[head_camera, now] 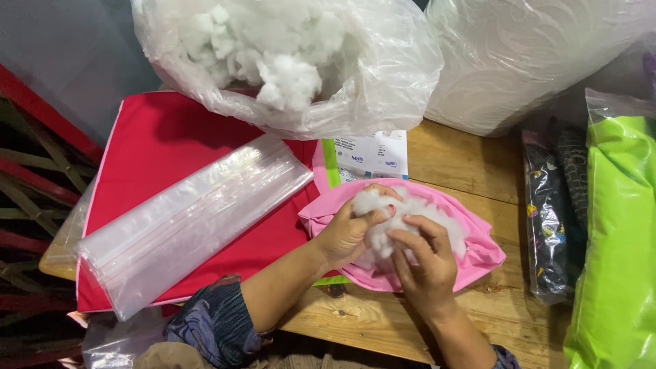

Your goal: Stuffing a small pink fabric pouch with white polyester fiberfill by hand.

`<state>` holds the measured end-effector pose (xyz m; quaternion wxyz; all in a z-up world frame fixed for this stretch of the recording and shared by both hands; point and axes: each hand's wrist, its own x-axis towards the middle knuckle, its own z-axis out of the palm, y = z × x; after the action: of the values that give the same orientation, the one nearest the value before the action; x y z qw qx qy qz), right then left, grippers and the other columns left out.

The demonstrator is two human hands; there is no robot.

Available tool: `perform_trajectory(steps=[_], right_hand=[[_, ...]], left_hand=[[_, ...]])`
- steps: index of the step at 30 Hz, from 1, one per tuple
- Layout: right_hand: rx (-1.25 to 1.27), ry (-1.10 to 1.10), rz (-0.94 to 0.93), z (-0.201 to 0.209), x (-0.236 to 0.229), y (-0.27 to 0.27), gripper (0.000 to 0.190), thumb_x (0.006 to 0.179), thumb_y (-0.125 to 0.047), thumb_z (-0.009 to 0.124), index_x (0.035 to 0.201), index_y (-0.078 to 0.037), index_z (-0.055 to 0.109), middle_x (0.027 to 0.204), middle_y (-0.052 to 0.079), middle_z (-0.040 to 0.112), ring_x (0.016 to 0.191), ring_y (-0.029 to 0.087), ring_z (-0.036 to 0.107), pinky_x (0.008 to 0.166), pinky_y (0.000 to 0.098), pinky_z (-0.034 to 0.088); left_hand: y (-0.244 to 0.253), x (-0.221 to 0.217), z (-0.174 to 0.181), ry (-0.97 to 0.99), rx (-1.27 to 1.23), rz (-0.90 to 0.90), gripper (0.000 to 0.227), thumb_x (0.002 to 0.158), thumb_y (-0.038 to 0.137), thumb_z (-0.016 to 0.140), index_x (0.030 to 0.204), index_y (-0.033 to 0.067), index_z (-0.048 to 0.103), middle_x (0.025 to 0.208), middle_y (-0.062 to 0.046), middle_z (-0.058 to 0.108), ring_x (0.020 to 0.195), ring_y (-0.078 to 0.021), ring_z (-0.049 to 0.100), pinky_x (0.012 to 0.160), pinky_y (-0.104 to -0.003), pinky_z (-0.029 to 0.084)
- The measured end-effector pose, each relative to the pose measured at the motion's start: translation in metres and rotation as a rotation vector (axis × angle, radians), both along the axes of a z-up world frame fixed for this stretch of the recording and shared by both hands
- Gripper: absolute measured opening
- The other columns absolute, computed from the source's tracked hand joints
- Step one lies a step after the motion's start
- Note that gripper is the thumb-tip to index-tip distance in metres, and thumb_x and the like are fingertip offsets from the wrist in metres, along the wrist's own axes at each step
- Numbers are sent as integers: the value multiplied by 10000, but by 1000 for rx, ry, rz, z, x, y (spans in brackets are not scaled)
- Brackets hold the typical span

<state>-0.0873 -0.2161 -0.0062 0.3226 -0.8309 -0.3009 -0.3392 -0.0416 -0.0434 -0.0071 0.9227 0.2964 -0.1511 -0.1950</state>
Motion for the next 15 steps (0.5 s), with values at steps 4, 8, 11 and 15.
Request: perform_trajectory(steps=[4,8,11,15], right_hand=[[120,3,-36,23,-4,-2,249,907,16,762,1132,-53,680,1172,168,635,1101,277,654,990,347,587],[200,-44,-56,29,-3,-2,212,938,23,743,1120,-25,645,1110,180,663,1070,291,673,1005,365,568],[304,-17,-45,28,-3,-6,195,963,34,702,1137,19,615,1113,194,652,1081,305,663,1031,374,564],[497,82,-58,19,0,-17,205,997,14,657,1185,53,583,1160,213,620,1149,305,631,1107,382,534]], left_hand=[[4,0,10,-8,-6,29,169,964,78,698,1119,117,643,975,-51,662,896,-161,678,716,-290,598],[10,4,11,-7,-4,19,170,957,39,686,1112,84,633,1124,-102,645,1034,-220,662,794,-377,645],[17,7,10,-54,-23,-13,301,904,231,760,1125,91,611,1273,-220,624,1138,-333,672,821,-364,632],[20,9,20,-41,63,91,191,925,161,748,1028,99,600,1003,-113,629,1011,-336,747,676,-265,540]])
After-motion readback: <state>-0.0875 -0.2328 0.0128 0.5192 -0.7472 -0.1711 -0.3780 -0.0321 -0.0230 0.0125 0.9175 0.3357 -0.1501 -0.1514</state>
